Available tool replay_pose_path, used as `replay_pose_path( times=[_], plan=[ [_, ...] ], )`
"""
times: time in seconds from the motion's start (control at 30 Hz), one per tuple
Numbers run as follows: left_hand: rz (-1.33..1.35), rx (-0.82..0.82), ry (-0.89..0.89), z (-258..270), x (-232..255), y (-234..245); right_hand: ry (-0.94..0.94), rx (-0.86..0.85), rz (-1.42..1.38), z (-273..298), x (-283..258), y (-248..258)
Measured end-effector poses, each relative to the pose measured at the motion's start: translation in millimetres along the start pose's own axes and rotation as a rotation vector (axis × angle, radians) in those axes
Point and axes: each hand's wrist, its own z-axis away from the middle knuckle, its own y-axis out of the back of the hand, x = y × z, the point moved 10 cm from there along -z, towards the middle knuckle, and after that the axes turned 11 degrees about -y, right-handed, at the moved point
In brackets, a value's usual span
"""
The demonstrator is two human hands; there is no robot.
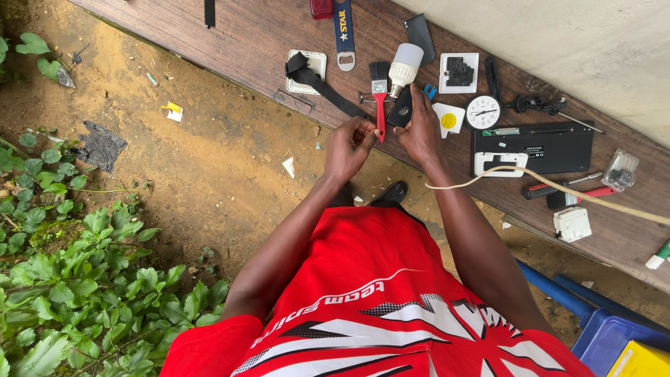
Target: The person picks up and cleans various electronic parts including a black plastic housing, a small printed circuit board, and a box using a brush and a cloth by hand.
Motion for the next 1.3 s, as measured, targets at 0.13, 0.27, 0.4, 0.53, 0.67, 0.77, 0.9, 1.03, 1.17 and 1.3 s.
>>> replay_pose_path(
  times=[0.13, 0.27, 0.4, 0.53, 0.67, 0.77, 0.9, 1.03, 1.17, 1.3],
  plan=[
    [0.004, -0.008, -0.004, -2, 0, -2, 0.097, 0.060, 0.043, 3, -6, 4],
    [0.015, -0.017, -0.007, -1, -3, -3, 0.137, 0.059, 0.026, 7, -7, 6],
    [0.027, -0.020, -0.026, -1, -3, -3, 0.041, -0.013, -0.021, 15, -1, 2],
    [0.007, -0.030, -0.010, 0, -4, -3, 0.077, 0.024, -0.027, 19, 0, 1],
    [-0.004, -0.048, -0.014, 2, -5, -4, 0.108, 0.046, -0.049, 25, 5, 0],
    [0.000, -0.054, -0.005, 3, -6, -4, 0.064, 0.042, -0.049, 31, 9, 4],
    [0.009, -0.052, -0.026, 3, -3, -4, 0.161, 0.109, -0.074, 46, -1, 15],
    [0.012, -0.053, 0.001, 5, -7, -5, 0.089, 0.094, -0.111, 54, 5, 14],
    [0.040, -0.100, -0.004, 5, -7, -9, 0.110, 0.114, -0.181, 72, -7, 22],
    [0.082, -0.136, -0.119, 6, 3, -15, 0.012, 0.060, -0.249, 91, -16, 25]
  ],
)
